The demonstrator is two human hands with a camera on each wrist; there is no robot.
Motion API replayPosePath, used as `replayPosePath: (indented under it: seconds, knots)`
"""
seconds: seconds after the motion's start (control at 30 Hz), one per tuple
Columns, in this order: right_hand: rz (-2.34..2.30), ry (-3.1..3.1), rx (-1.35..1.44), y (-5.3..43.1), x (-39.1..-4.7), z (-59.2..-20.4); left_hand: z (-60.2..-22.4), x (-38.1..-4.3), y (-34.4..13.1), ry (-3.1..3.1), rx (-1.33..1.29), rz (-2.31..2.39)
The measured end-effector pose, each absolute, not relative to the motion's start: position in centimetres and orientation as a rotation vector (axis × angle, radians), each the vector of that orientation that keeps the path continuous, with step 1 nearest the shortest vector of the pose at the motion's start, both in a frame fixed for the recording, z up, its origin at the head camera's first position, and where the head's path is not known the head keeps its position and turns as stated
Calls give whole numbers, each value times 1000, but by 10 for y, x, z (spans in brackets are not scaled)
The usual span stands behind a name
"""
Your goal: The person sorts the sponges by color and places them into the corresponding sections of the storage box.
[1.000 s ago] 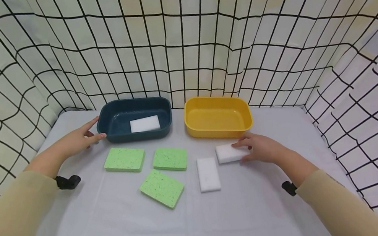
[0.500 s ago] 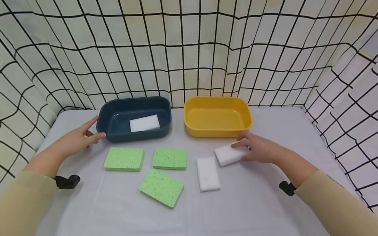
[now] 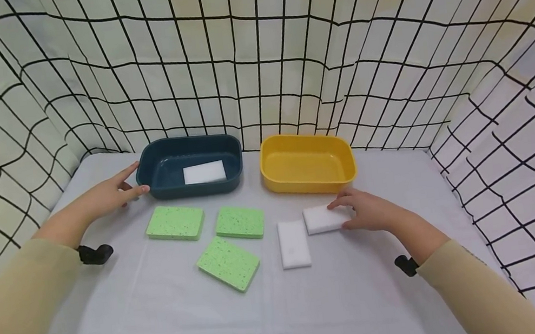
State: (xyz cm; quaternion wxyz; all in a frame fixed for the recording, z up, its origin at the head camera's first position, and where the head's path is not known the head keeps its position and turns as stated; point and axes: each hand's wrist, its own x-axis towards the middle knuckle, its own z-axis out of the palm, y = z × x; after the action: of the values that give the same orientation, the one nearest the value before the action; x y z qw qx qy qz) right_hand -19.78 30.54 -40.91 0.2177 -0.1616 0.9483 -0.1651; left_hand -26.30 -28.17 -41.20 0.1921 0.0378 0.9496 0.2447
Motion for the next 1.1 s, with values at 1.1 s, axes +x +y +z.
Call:
replayPosePath:
  seconds: [1.1]
  knots:
    - [-420,2609,-420,308,-197,-403,-409,-262,-280,2658,103,697]
